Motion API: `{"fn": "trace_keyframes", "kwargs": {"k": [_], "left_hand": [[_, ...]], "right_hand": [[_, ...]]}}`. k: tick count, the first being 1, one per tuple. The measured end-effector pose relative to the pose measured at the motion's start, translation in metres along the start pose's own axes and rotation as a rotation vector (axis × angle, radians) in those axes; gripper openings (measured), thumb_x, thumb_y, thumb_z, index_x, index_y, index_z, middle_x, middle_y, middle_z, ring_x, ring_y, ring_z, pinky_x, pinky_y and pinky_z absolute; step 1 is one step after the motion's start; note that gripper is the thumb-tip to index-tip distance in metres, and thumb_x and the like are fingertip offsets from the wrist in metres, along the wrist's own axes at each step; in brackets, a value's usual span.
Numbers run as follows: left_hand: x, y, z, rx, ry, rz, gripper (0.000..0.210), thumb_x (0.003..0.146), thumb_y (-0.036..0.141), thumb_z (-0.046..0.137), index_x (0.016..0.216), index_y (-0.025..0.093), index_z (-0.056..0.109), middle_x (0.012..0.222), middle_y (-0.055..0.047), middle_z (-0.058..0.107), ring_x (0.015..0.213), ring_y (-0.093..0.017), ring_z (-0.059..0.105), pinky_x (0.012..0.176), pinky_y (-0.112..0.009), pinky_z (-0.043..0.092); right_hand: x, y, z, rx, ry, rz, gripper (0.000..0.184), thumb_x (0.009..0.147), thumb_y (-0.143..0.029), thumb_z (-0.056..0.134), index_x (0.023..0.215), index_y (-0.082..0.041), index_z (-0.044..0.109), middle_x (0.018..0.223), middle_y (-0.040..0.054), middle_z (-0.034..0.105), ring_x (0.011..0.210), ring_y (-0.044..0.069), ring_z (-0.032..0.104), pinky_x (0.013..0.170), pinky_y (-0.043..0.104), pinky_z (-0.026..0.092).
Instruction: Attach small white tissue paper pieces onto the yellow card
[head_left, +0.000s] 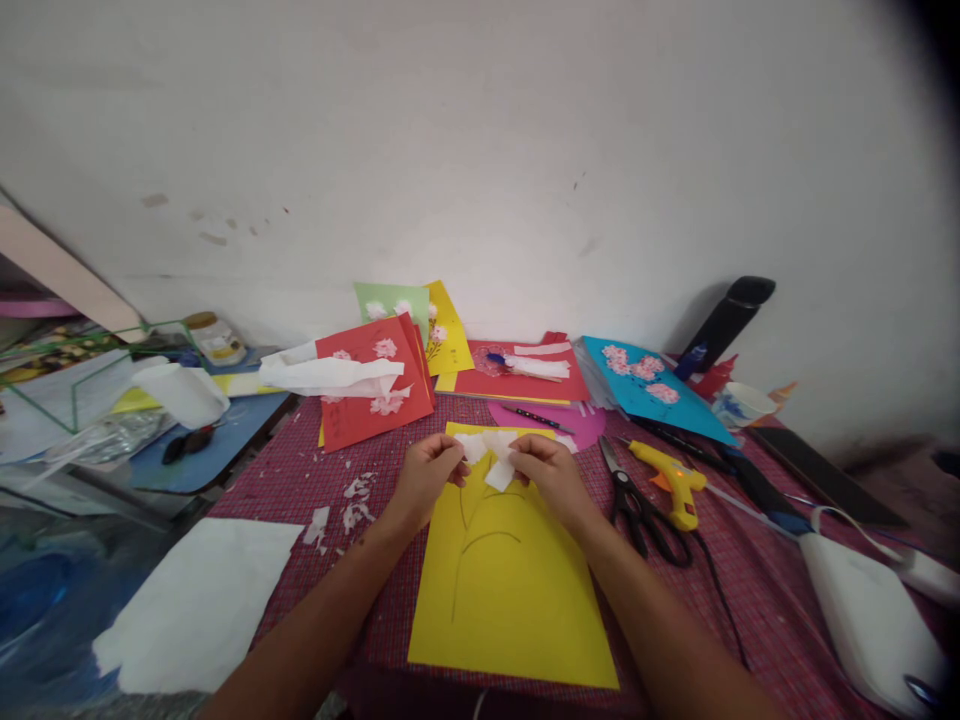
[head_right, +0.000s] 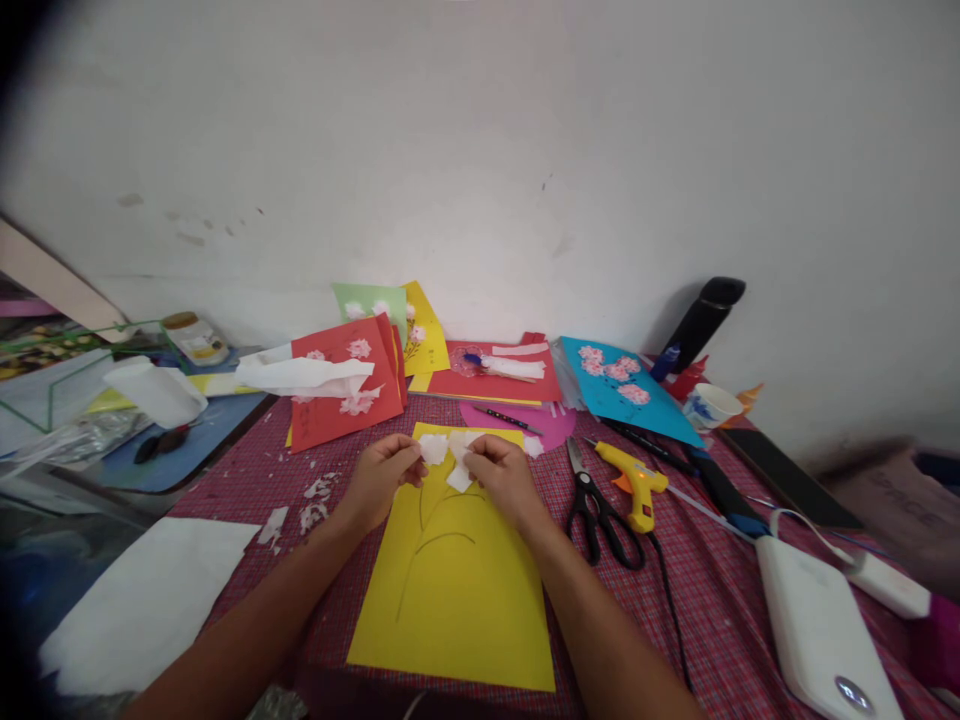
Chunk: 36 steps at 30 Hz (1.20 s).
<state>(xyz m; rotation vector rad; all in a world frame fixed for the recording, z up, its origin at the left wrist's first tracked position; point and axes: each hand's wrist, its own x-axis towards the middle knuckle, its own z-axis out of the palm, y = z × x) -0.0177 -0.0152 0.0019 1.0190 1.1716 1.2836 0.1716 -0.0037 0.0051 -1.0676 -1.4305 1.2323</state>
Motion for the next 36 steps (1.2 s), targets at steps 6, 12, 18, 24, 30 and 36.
{"fn": "trace_keyframes", "kwargs": {"k": [6,12,18,24,30,36], "left_hand": [[0.0,-0.004,-0.003,0.008,-0.168,-0.052,0.015,0.072,0.027,0.063,0.074,0.013,0.058,0.059,-0.004,0.064,0.051,-0.012,0.058,0.051,-0.023,0.046],[-0.004,-0.005,-0.004,0.033,-0.339,-0.071,0.012,0.073,0.024,0.061,0.074,0.012,0.059,0.06,-0.004,0.064,0.049,-0.012,0.058,0.05,-0.023,0.045],[-0.006,-0.001,-0.002,-0.004,-0.348,-0.08,0.014,0.075,0.026,0.061,0.078,0.013,0.059,0.06,-0.003,0.062,0.053,-0.013,0.06,0.05,-0.024,0.047],[-0.006,-0.002,-0.001,0.003,-0.344,-0.073,0.027,0.074,0.038,0.066,0.085,0.014,0.059,0.064,-0.002,0.062,0.054,-0.012,0.06,0.05,-0.023,0.046],[-0.004,-0.005,0.003,0.068,-0.309,-0.008,0.025,0.068,0.028,0.073,0.08,0.013,0.057,0.065,0.001,0.059,0.049,-0.008,0.055,0.047,-0.02,0.043],[-0.002,0.021,-0.032,0.036,-0.04,0.131,0.021,0.071,0.028,0.07,0.08,0.015,0.057,0.063,0.003,0.058,0.05,-0.007,0.053,0.049,-0.019,0.041]], "right_hand": [[-0.003,-0.007,0.0,0.08,-0.241,-0.094,0.006,0.07,-0.017,0.061,0.065,-0.017,0.064,0.102,0.0056,0.062,0.097,0.02,0.056,0.083,0.03,0.04],[-0.002,-0.005,0.002,-0.046,-0.239,-0.083,0.009,0.07,-0.016,0.059,0.062,-0.017,0.063,0.091,0.0045,0.064,0.083,0.018,0.057,0.075,0.028,0.041],[-0.001,0.004,0.003,-0.159,-0.16,-0.005,0.007,0.071,-0.02,0.059,0.069,-0.016,0.064,0.063,-0.0012,0.057,0.058,0.012,0.048,0.057,0.024,0.037],[-0.001,0.0,0.005,-0.221,-0.126,-0.023,0.01,0.071,-0.022,0.057,0.067,-0.016,0.064,0.062,-0.0009,0.058,0.057,0.012,0.047,0.055,0.023,0.036],[-0.003,-0.001,0.007,-0.213,-0.175,-0.037,0.012,0.074,-0.026,0.058,0.068,-0.016,0.063,0.063,-0.0008,0.057,0.057,0.012,0.047,0.054,0.023,0.036],[-0.003,-0.003,0.006,-0.038,-0.105,-0.016,0.016,0.075,-0.027,0.057,0.086,-0.017,0.063,0.071,-0.0002,0.059,0.061,0.012,0.052,0.058,0.023,0.041]]}}
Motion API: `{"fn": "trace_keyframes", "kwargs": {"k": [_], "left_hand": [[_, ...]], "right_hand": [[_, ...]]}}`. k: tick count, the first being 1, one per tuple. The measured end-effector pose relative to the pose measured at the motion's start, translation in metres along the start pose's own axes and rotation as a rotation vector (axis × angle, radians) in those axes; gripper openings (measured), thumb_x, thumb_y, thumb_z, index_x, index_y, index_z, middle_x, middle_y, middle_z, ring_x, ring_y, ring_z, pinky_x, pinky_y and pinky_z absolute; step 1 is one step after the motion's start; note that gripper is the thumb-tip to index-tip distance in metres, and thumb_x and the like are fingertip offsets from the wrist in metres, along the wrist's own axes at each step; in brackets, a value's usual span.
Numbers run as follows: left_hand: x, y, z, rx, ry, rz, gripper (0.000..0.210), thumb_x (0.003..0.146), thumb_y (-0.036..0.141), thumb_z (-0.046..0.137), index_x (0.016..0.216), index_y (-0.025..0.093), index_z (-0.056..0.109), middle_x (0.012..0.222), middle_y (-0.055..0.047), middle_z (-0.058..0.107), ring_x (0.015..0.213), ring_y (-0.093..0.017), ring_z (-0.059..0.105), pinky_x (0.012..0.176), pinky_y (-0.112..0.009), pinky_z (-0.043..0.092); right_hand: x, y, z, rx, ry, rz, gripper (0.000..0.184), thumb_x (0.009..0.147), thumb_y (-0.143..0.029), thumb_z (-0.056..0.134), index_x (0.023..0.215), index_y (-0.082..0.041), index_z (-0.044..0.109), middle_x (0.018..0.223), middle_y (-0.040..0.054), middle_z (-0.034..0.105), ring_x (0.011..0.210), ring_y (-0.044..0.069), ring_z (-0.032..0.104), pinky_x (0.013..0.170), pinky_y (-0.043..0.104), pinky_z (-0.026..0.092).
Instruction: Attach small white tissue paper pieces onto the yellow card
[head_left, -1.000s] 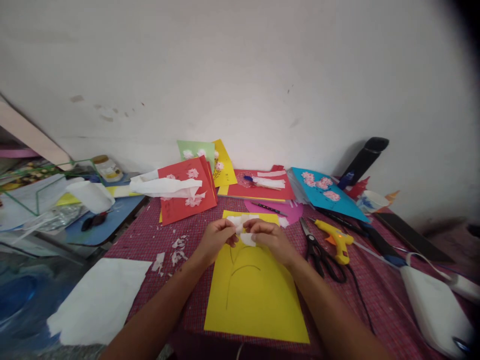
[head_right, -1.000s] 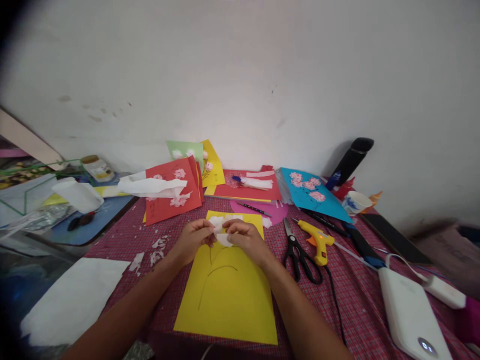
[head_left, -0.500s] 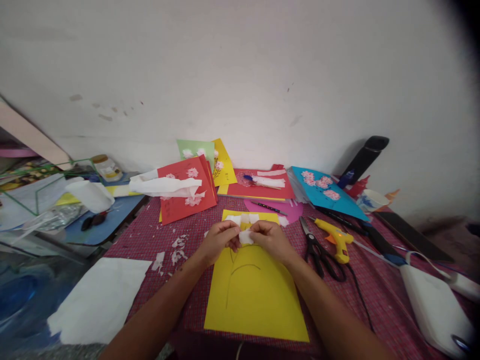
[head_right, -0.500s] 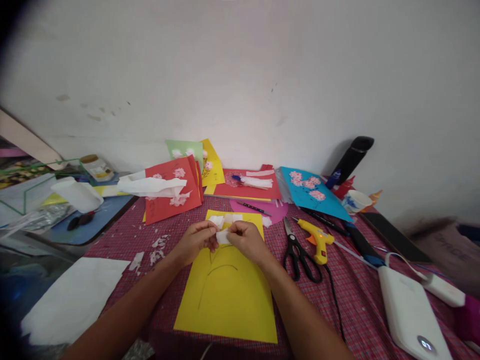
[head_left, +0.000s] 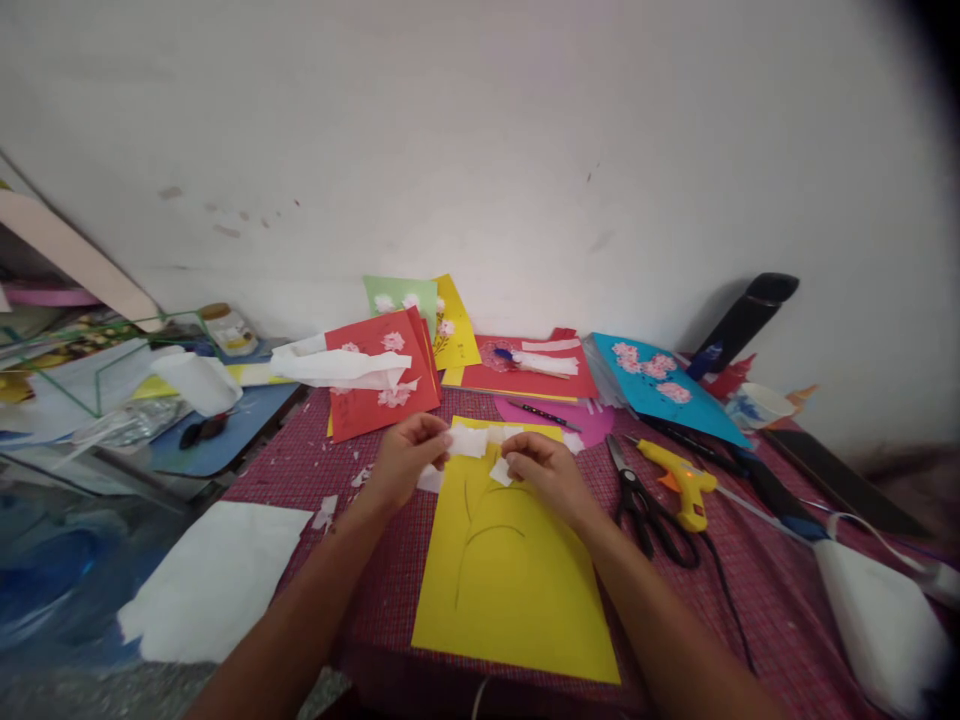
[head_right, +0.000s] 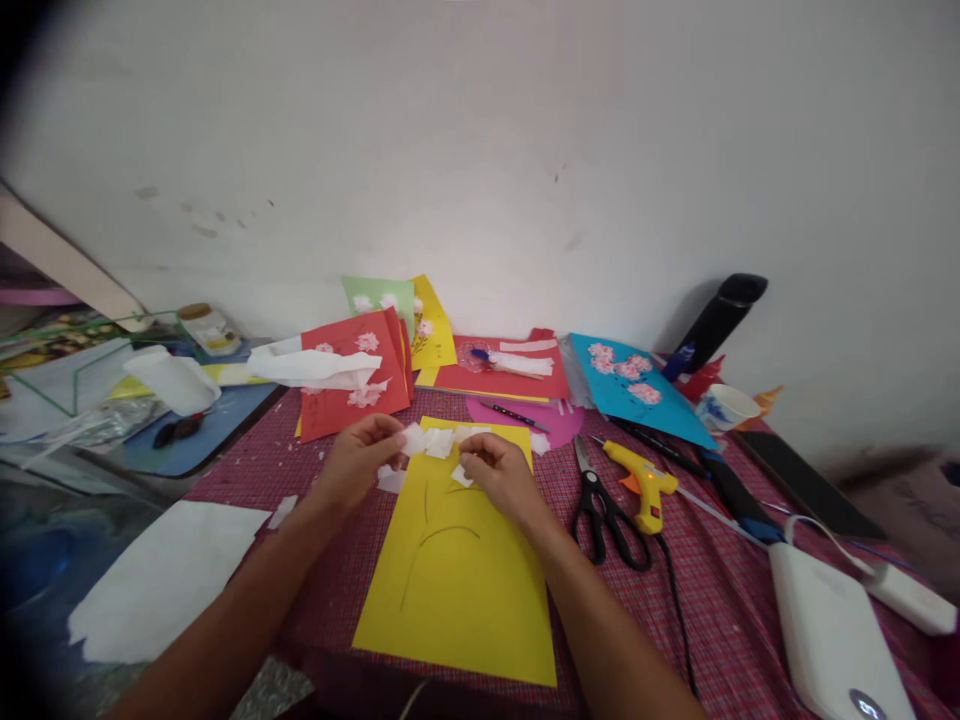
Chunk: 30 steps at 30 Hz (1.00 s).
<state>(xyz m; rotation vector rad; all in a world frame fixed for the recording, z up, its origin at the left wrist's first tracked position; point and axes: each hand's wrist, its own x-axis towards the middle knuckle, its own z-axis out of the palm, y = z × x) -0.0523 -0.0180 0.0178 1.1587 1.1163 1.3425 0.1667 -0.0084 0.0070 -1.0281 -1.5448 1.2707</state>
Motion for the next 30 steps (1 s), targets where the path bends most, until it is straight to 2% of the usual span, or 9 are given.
{"fn": "trace_keyframes", "kwargs": {"k": [2,4,8,12,18,24,27,30], "left_hand": [[-0.002,0.007,-0.023,0.042,0.063,0.035,0.02,0.071,0.029,0.07,0.081,0.016,0.057,0.063,0.003,0.057,0.049,-0.006,0.05,0.047,-0.017,0.039],[-0.005,0.01,-0.044,0.129,0.087,-0.015,0.022,0.07,0.029,0.071,0.082,0.016,0.058,0.064,0.003,0.057,0.049,-0.006,0.048,0.046,-0.016,0.036],[-0.013,0.005,-0.064,0.293,-0.009,-0.148,0.023,0.068,0.03,0.07,0.081,0.015,0.059,0.065,0.002,0.058,0.048,-0.007,0.047,0.045,-0.017,0.035],[-0.012,0.002,-0.062,0.347,-0.063,-0.136,0.02,0.068,0.028,0.067,0.083,0.016,0.062,0.069,0.0,0.061,0.052,-0.008,0.05,0.049,-0.019,0.038],[-0.003,0.0,-0.056,0.502,-0.298,-0.177,0.026,0.067,0.025,0.063,0.091,0.018,0.067,0.078,-0.003,0.067,0.062,-0.014,0.058,0.055,-0.021,0.04],[-0.003,-0.003,-0.053,0.848,-0.316,-0.005,0.03,0.063,0.021,0.06,0.091,0.022,0.071,0.073,-0.002,0.067,0.062,-0.016,0.057,0.057,-0.022,0.036],[-0.005,-0.001,-0.051,0.933,-0.332,0.061,0.034,0.062,0.021,0.059,0.095,0.022,0.07,0.074,-0.002,0.067,0.062,-0.016,0.055,0.057,-0.023,0.034],[-0.005,0.0,-0.048,0.972,-0.339,0.064,0.033,0.062,0.021,0.058,0.093,0.021,0.07,0.073,-0.002,0.066,0.06,-0.016,0.054,0.055,-0.023,0.032]], "right_hand": [[0.001,0.001,0.001,-0.019,0.034,0.024,0.014,0.075,-0.027,0.056,0.082,-0.016,0.063,0.068,-0.0008,0.058,0.059,0.011,0.051,0.056,0.023,0.04],[0.001,0.003,0.003,-0.055,0.053,0.047,0.013,0.074,-0.027,0.057,0.079,-0.016,0.062,0.066,-0.0014,0.057,0.056,0.011,0.049,0.054,0.023,0.038],[0.002,0.008,0.005,-0.093,0.029,0.029,0.014,0.074,-0.029,0.057,0.078,-0.016,0.062,0.066,-0.0012,0.056,0.055,0.011,0.047,0.053,0.023,0.037],[0.002,0.012,0.003,-0.103,0.032,0.028,0.015,0.076,-0.031,0.057,0.078,-0.017,0.062,0.065,-0.0014,0.056,0.055,0.011,0.048,0.053,0.023,0.037],[0.002,0.012,0.002,-0.126,0.03,0.048,0.016,0.076,-0.032,0.056,0.077,-0.017,0.062,0.064,-0.0016,0.056,0.053,0.011,0.047,0.051,0.023,0.036],[0.002,0.008,0.002,-0.136,0.021,0.029,0.015,0.077,-0.031,0.055,0.077,-0.017,0.061,0.064,-0.0015,0.056,0.055,0.012,0.048,0.052,0.023,0.037],[0.002,0.007,0.002,-0.159,0.018,0.006,0.014,0.076,-0.03,0.055,0.076,-0.017,0.061,0.065,-0.0011,0.056,0.056,0.012,0.048,0.053,0.023,0.037],[0.002,0.008,0.002,-0.175,0.018,-0.02,0.014,0.076,-0.029,0.054,0.076,-0.017,0.062,0.065,-0.0007,0.057,0.056,0.012,0.048,0.053,0.023,0.036]]}}
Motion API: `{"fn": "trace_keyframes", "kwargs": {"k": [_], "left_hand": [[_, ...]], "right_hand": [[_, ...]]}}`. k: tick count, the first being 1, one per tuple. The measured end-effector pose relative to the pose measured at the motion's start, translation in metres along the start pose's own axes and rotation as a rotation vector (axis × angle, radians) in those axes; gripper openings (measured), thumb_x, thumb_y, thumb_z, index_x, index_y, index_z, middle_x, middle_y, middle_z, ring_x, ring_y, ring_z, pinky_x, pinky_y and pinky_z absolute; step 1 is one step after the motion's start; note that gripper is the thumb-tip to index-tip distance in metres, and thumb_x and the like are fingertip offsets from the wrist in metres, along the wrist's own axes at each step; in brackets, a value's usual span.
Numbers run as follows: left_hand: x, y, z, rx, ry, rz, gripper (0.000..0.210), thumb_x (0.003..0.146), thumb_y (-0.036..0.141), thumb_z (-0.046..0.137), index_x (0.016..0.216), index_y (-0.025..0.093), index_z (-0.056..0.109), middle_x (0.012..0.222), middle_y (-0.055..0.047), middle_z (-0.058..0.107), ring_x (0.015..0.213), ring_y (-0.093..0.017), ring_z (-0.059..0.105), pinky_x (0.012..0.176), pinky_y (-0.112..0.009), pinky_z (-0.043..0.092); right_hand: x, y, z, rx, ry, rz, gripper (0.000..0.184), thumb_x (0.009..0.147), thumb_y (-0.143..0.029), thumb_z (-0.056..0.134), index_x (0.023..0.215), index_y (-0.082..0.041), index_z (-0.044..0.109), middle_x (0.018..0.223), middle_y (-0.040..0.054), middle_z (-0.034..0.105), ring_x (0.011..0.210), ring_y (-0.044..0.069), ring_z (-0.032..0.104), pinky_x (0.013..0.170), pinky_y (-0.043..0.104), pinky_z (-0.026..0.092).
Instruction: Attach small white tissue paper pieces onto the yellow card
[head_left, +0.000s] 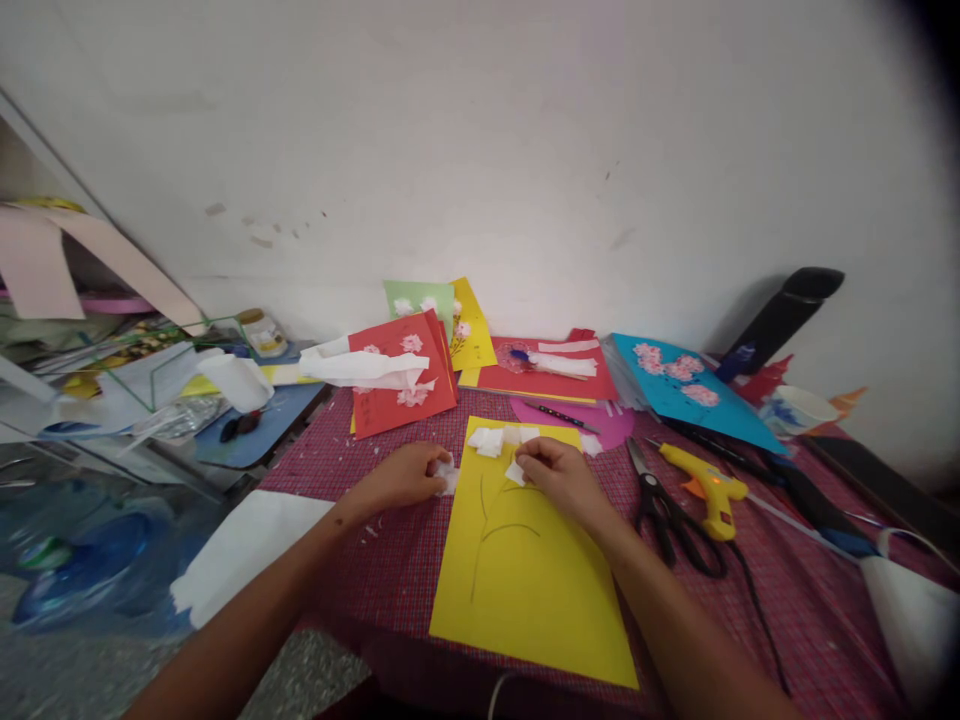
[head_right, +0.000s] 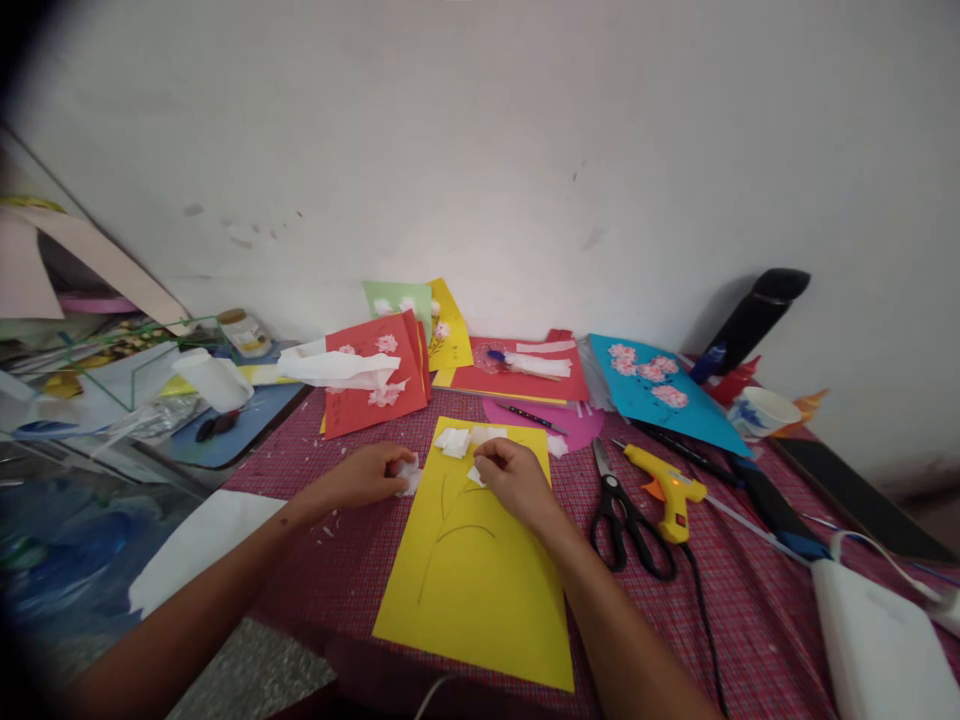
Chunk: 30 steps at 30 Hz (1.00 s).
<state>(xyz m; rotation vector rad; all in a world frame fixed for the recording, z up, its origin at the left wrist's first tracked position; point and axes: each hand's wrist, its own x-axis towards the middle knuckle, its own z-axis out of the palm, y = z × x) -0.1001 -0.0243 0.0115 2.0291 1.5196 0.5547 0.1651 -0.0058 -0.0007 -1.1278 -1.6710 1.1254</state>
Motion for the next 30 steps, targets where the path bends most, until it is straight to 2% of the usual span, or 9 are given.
{"fn": "trace_keyframes", "kwargs": {"k": [5,8,13,16,18,20,24,26,30], "left_hand": [[0.001,-0.001,0.001,0.008,-0.015,-0.029,0.013,0.062,0.022,0.056,0.07,0.019,0.066,0.064,0.0,0.063,0.055,-0.014,0.051,0.051,-0.022,0.028],[0.001,-0.004,0.0,-0.007,-0.022,-0.02,0.009,0.063,0.021,0.055,0.064,0.018,0.064,0.062,0.0,0.062,0.054,-0.014,0.052,0.05,-0.022,0.027],[-0.002,-0.005,-0.002,0.026,-0.025,-0.001,0.012,0.066,0.021,0.053,0.068,0.019,0.065,0.065,-0.001,0.063,0.055,-0.014,0.053,0.051,-0.022,0.029],[-0.004,-0.001,-0.004,0.029,0.012,0.009,0.027,0.065,0.021,0.054,0.088,0.021,0.068,0.068,-0.001,0.063,0.057,-0.015,0.054,0.052,-0.022,0.031],[-0.005,0.001,-0.005,0.048,-0.005,0.024,0.036,0.064,0.02,0.056,0.098,0.022,0.067,0.07,0.0,0.064,0.057,-0.015,0.054,0.053,-0.023,0.031],[-0.005,0.002,-0.005,0.071,-0.033,0.038,0.035,0.062,0.021,0.059,0.095,0.023,0.068,0.071,0.0,0.064,0.057,-0.015,0.053,0.053,-0.023,0.03],[-0.004,0.0,-0.004,0.108,-0.047,0.005,0.017,0.06,0.023,0.061,0.076,0.02,0.066,0.066,0.0,0.062,0.053,-0.014,0.05,0.049,-0.024,0.026],[-0.004,0.0,-0.004,0.139,-0.084,-0.015,0.011,0.062,0.025,0.06,0.071,0.019,0.062,0.066,0.001,0.061,0.055,-0.014,0.05,0.05,-0.023,0.025],[-0.003,0.003,-0.005,0.179,-0.143,-0.037,0.012,0.07,0.028,0.053,0.07,0.017,0.058,0.07,0.0,0.061,0.061,-0.014,0.051,0.053,-0.023,0.026]], "right_hand": [[0.001,0.002,0.0,-0.021,-0.002,-0.003,0.015,0.077,-0.03,0.054,0.075,-0.018,0.062,0.066,-0.0004,0.057,0.057,0.013,0.048,0.054,0.023,0.036],[0.001,0.004,0.001,-0.017,-0.002,0.005,0.014,0.076,-0.029,0.054,0.076,-0.018,0.063,0.066,-0.0006,0.057,0.056,0.012,0.047,0.054,0.024,0.036],[0.002,0.005,0.001,-0.036,-0.003,-0.008,0.013,0.077,-0.028,0.054,0.075,-0.018,0.062,0.065,-0.0013,0.055,0.057,0.012,0.047,0.054,0.023,0.036],[0.001,0.006,0.002,-0.045,-0.004,-0.009,0.014,0.078,-0.028,0.054,0.073,-0.018,0.062,0.063,-0.0019,0.054,0.056,0.012,0.045,0.053,0.023,0.035],[0.001,0.006,0.001,-0.048,-0.005,-0.013,0.014,0.078,-0.029,0.054,0.073,-0.018,0.061,0.063,-0.002,0.054,0.055,0.012,0.045,0.052,0.024,0.035],[0.002,0.007,0.001,-0.051,-0.004,-0.018,0.014,0.078,-0.029,0.054,0.073,-0.018,0.061,0.063,-0.0017,0.054,0.055,0.012,0.046,0.052,0.024,0.035],[0.002,0.008,0.001,-0.065,-0.009,-0.021,0.015,0.078,-0.028,0.053,0.076,-0.018,0.063,0.067,-0.0002,0.057,0.058,0.013,0.049,0.055,0.024,0.037],[0.002,0.009,0.001,-0.083,-0.018,-0.027,0.015,0.079,-0.028,0.053,0.076,-0.018,0.063,0.068,0.0002,0.058,0.06,0.014,0.05,0.056,0.024,0.038],[0.002,0.013,0.001,-0.114,-0.023,-0.038,0.016,0.08,-0.029,0.052,0.077,-0.018,0.063,0.069,0.0002,0.059,0.06,0.014,0.051,0.056,0.024,0.039]]}}
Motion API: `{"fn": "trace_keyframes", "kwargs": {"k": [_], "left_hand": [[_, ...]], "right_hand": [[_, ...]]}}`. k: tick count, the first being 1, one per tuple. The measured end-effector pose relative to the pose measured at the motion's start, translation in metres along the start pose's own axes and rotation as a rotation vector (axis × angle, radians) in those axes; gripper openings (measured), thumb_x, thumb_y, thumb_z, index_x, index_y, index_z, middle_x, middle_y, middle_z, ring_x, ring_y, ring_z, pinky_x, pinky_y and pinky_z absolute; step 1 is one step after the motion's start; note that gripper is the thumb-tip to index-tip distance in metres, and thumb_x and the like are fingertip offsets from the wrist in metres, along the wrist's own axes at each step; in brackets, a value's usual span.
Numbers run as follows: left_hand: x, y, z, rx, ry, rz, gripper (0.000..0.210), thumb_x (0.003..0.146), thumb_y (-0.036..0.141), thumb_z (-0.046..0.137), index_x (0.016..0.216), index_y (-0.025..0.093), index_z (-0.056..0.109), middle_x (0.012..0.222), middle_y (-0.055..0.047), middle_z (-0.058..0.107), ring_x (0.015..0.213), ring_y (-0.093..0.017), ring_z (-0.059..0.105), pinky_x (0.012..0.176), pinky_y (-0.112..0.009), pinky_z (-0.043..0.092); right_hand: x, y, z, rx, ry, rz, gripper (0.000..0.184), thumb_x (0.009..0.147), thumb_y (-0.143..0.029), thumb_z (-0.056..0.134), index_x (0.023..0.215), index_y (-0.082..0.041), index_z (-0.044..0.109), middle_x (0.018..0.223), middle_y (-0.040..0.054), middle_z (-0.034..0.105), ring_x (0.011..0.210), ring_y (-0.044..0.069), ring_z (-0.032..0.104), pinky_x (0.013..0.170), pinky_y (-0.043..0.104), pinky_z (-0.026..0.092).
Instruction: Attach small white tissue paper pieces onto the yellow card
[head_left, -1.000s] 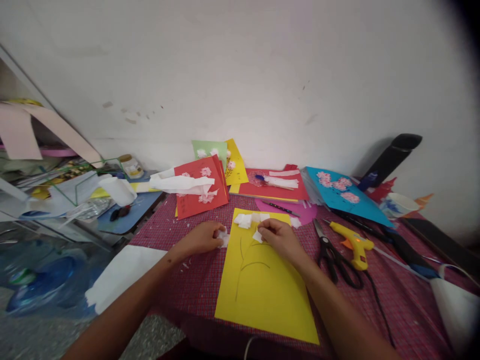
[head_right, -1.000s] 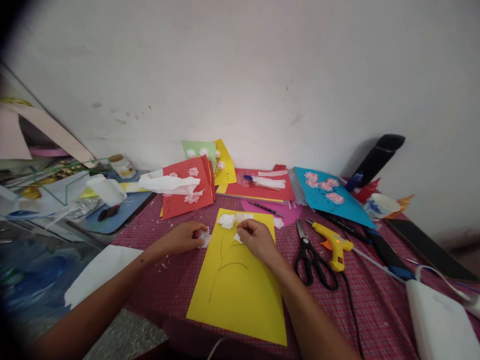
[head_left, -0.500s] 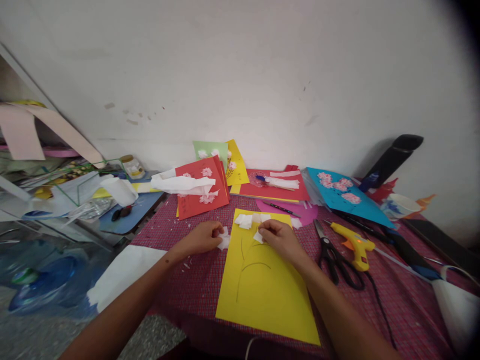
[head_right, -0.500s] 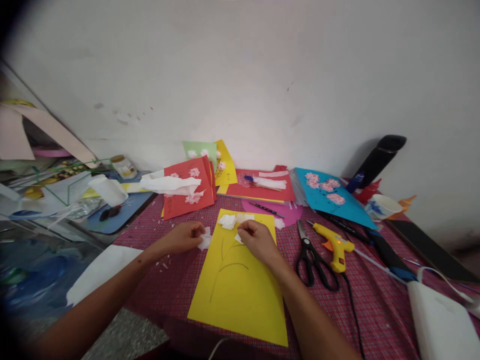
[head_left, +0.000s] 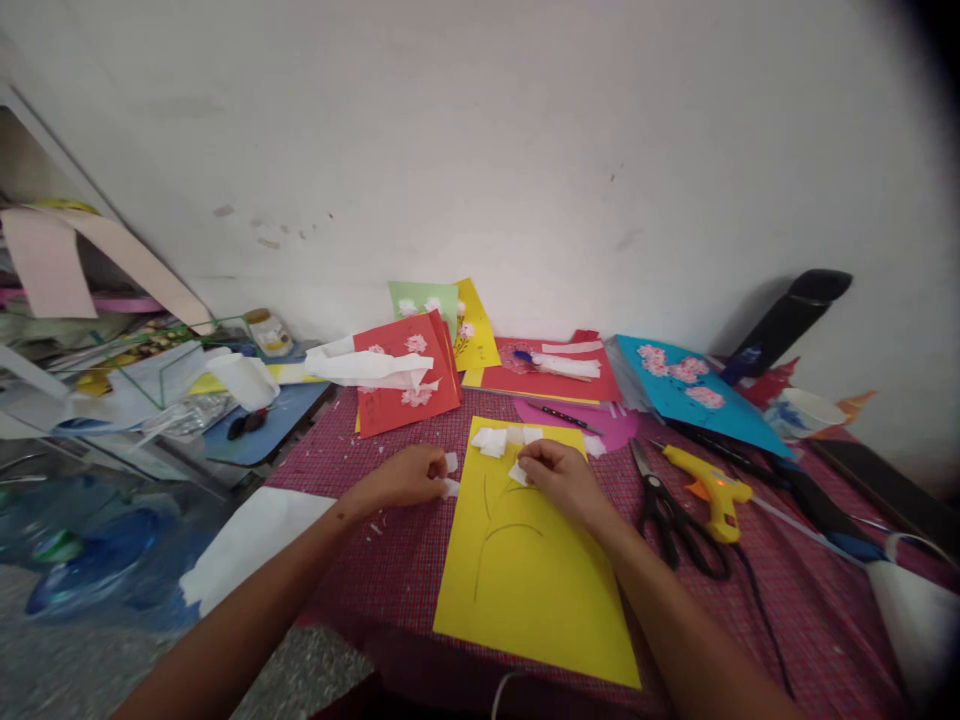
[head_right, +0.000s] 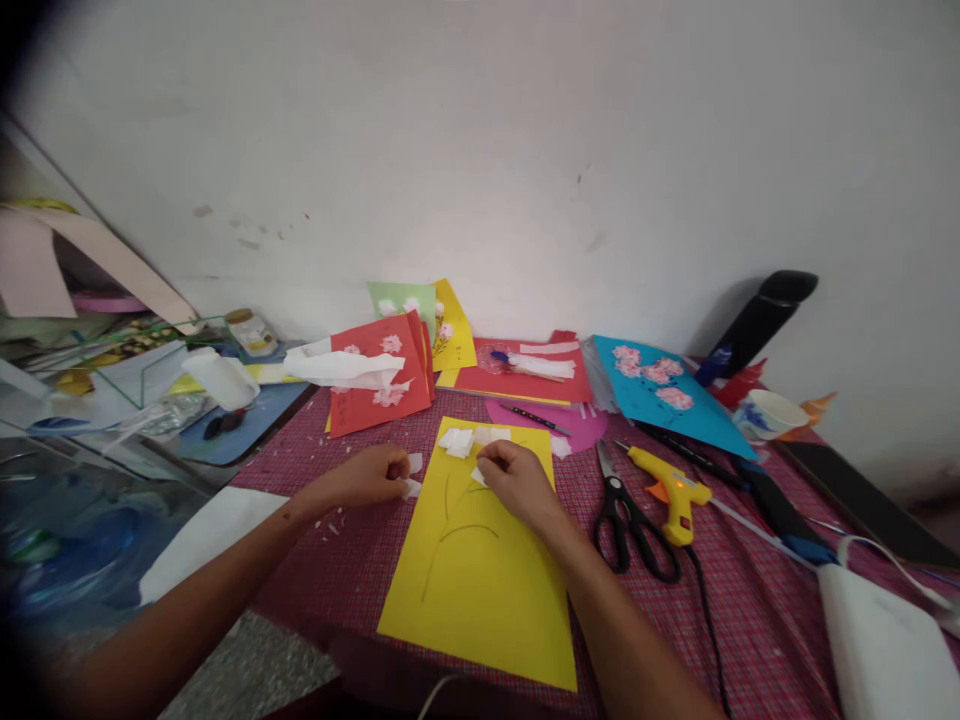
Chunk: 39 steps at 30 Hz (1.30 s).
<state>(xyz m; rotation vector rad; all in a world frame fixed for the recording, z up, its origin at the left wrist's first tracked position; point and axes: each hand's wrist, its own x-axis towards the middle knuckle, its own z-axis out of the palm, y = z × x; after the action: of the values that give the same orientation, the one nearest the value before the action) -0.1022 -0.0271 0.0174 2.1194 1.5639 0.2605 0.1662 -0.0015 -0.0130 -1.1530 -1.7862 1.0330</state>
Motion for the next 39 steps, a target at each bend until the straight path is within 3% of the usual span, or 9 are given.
{"fn": "trace_keyframes", "kwargs": {"k": [15,20,28,35,39], "left_hand": [[-0.001,-0.007,-0.001,0.031,0.015,0.016,0.014,0.072,0.025,0.048,0.065,0.016,0.056,0.066,0.0,0.058,0.058,-0.013,0.048,0.054,-0.024,0.023],[0.006,-0.011,-0.005,0.022,0.094,0.017,0.012,0.07,0.021,0.05,0.062,0.017,0.057,0.064,0.0,0.056,0.057,-0.012,0.046,0.054,-0.024,0.024],[0.014,-0.008,0.007,0.062,0.208,0.08,0.007,0.068,0.02,0.053,0.061,0.017,0.053,0.07,-0.001,0.056,0.064,-0.014,0.048,0.057,-0.025,0.029],[0.01,-0.005,0.01,-0.084,0.183,0.02,0.005,0.069,0.019,0.052,0.071,0.018,0.056,0.07,0.001,0.059,0.062,-0.013,0.051,0.055,-0.023,0.031],[0.009,-0.011,0.002,-0.224,0.192,-0.042,0.009,0.068,0.019,0.051,0.075,0.017,0.056,0.071,0.001,0.059,0.063,-0.013,0.051,0.056,-0.022,0.034]], "right_hand": [[0.001,0.002,0.001,-0.009,-0.002,-0.014,0.015,0.08,-0.027,0.052,0.073,-0.018,0.061,0.066,-0.0006,0.057,0.059,0.014,0.051,0.055,0.024,0.038],[0.001,0.003,0.002,-0.033,-0.002,-0.019,0.015,0.079,-0.027,0.051,0.073,-0.018,0.062,0.067,-0.0002,0.058,0.06,0.014,0.051,0.055,0.024,0.038],[0.001,0.003,0.001,-0.075,0.002,-0.038,0.015,0.079,-0.026,0.051,0.072,-0.019,0.062,0.067,-0.0003,0.059,0.062,0.015,0.052,0.057,0.024,0.039],[0.001,0.004,0.001,-0.057,-0.008,-0.035,0.016,0.08,-0.027,0.051,0.073,-0.019,0.061,0.067,-0.0004,0.057,0.061,0.014,0.051,0.056,0.024,0.039],[0.001,0.001,-0.001,-0.064,0.017,-0.023,0.016,0.08,-0.029,0.051,0.074,-0.019,0.062,0.068,0.0001,0.059,0.061,0.014,0.052,0.056,0.024,0.04]]}}
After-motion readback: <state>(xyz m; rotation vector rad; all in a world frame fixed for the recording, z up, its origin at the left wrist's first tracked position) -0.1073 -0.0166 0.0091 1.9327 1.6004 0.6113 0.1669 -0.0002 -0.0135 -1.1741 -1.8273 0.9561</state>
